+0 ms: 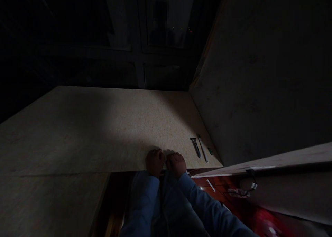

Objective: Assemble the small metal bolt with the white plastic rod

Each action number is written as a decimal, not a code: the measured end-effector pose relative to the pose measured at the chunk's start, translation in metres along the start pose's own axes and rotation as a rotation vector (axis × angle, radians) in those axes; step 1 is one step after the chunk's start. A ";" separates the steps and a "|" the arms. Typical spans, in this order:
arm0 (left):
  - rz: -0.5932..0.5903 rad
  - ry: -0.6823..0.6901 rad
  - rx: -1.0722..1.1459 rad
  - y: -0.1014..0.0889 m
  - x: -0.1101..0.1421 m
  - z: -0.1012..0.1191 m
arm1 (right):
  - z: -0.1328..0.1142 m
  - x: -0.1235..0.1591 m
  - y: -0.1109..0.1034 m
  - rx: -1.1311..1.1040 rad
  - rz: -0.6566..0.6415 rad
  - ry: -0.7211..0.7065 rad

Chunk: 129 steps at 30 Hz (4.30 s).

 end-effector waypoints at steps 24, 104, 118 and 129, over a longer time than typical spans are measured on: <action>-0.045 0.058 0.065 0.000 -0.001 0.001 | 0.008 0.001 0.007 0.046 -0.104 0.098; -0.087 0.027 -0.020 0.003 0.000 -0.001 | 0.054 -0.001 -0.070 -1.223 -0.063 1.167; -0.317 -0.559 0.739 -0.013 0.010 0.035 | 0.028 -0.002 -0.056 -1.002 -0.136 0.954; -0.225 -0.944 1.140 -0.062 0.010 0.029 | -0.035 -0.033 -0.058 -0.806 -0.179 0.664</action>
Point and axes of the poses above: each hand's wrist, its own x-axis away from the middle knuckle, its own y-axis out of the palm, z = x × y, the point moved 8 cm from there along -x, towards the middle knuckle, and after that the axes turned 14 degrees about z, right-handed, at the moved point
